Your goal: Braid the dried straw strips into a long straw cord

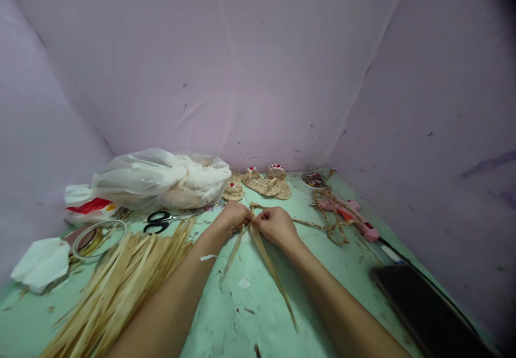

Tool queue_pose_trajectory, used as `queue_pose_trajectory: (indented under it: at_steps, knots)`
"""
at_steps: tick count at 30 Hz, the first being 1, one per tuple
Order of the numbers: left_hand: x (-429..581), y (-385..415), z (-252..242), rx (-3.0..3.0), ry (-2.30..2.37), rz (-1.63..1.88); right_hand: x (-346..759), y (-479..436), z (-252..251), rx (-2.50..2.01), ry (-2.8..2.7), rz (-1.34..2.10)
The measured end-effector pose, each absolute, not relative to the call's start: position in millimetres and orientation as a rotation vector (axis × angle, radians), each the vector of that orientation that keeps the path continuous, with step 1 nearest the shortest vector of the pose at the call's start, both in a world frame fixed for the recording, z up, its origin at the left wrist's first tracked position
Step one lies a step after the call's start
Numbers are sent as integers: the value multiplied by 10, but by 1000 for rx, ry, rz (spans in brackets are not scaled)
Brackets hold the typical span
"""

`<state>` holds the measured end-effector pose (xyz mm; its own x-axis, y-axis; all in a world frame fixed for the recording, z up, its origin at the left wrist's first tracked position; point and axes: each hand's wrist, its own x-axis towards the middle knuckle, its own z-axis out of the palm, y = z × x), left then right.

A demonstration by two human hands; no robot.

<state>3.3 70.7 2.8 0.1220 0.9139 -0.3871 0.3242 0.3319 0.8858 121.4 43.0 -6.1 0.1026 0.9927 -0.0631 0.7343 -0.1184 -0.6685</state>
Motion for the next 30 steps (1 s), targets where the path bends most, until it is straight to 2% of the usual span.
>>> queue_pose_trajectory:
  at_steps: [8, 17, 21, 27, 30]
  knots:
    - [61, 673, 88, 1274, 1481, 621, 1195, 530, -253, -1638, -1640, 1095]
    - [60, 687, 33, 1292, 1505, 658, 1130, 450, -97, -1377, -1113, 1478]
    - [44, 707, 7, 1301, 1526, 618, 1179, 470, -120, -1397, -1122, 1397]
    - [45, 701, 49, 1284, 1468, 579, 1441, 504, -77, -1476, -1563, 1267]
    - [47, 695, 48, 1281, 1468, 587, 1457, 533, -48, -1502, -1686, 1072]
